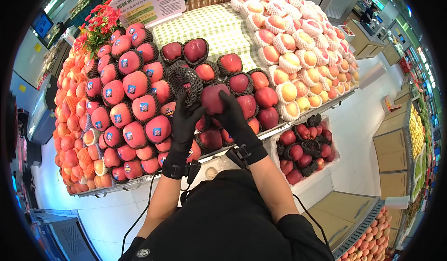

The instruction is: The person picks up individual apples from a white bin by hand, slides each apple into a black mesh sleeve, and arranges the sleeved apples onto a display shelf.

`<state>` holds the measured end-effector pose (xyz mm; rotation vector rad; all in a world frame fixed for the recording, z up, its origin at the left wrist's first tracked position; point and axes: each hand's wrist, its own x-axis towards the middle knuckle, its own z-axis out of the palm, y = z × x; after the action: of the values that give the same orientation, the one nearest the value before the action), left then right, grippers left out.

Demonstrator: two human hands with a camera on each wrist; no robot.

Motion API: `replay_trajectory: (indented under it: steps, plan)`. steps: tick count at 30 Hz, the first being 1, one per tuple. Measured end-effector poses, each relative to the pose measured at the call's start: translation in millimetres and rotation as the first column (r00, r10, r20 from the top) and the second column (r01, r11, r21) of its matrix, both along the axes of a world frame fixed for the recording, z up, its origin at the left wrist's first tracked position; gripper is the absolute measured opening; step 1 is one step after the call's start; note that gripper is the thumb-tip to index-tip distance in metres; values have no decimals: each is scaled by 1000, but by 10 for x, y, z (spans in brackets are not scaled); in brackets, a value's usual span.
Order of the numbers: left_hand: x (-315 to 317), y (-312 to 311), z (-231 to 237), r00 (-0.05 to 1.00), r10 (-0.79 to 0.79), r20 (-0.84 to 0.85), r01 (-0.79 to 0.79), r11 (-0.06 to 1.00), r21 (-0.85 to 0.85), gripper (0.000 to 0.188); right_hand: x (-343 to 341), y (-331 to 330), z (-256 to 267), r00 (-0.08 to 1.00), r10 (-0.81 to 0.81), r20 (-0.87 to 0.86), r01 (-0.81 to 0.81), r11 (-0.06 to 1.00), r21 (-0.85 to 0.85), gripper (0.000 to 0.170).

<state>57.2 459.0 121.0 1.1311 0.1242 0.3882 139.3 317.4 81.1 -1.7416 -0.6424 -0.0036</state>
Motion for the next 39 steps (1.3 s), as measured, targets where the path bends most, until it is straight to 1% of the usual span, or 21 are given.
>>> replay_trajectory:
  steps: [3,6,8,9,10,11,12,13,17,20,21,23,24,26,29,30,32,33,36,38,39]
  plan:
    - [106,-154,105,996,88,16,-89,995,45,72,136,-1,-7,999,29,28,-30,999,31,59]
    - [304,-136,4,984,98,150,-124,977,173,64,265,-60,162,993,90,78,-89,996,-19,57]
    - [345,-84,-55,994,88,64,-97,984,150,58,315,-112,248,987,130,100,-125,991,-55,56]
    - [351,-80,-52,996,84,20,-86,987,136,55,353,-146,276,933,256,-252,-201,953,225,55]
    - [366,-90,-48,997,76,-8,-75,990,122,55,408,-183,307,735,439,-517,-162,854,495,55]
    - [376,-102,-38,997,69,-35,-65,992,106,54,450,-203,337,432,634,-641,-14,716,698,55]
    - [391,-116,-17,996,62,-63,-56,994,90,54,466,-206,367,423,628,-653,-39,733,679,57]
    - [417,-137,5,997,67,-34,-63,993,95,53,471,-206,392,416,621,-664,-66,749,659,58]
    - [534,-244,38,994,109,24,-111,987,118,51,503,-239,402,397,661,-637,-83,717,692,64]
    - [545,-319,79,990,138,-32,-135,986,99,51,534,-240,528,518,585,-624,-78,759,646,65]
    - [549,-341,99,988,143,-60,-138,987,85,51,573,-240,534,593,522,-613,-100,803,587,67]
    - [604,-331,22,985,175,12,-174,972,156,52,653,-240,544,733,391,-557,-124,881,456,71]
    - [628,-333,-10,981,187,49,-193,963,190,52,668,-238,574,775,357,-521,-128,896,424,74]
    - [641,-350,-73,989,150,4,-150,987,62,50,671,-227,645,850,291,-439,-132,925,357,81]
    - [629,-406,-70,993,95,-66,-99,993,-63,41,675,-101,498,969,46,-241,17,967,255,89]
    - [629,-425,-57,993,76,-89,-85,992,-94,37,667,-93,500,984,19,-178,22,974,226,89]
    - [662,-451,-29,993,110,-40,-108,993,57,39,626,-95,505,998,-33,-49,41,985,169,89]
    - [678,-453,-13,992,122,-14,-119,984,132,40,618,-100,509,1000,-10,-29,15,982,187,89]
    - [694,-446,41,991,122,53,-130,974,186,47,615,-147,501,998,61,30,-66,970,233,89]
    - [690,-423,109,993,98,71,-109,978,175,54,645,-209,478,991,114,68,-128,958,255,90]
    - [690,-418,126,993,85,79,-97,981,169,58,646,-248,503,986,166,-1,-160,946,281,91]
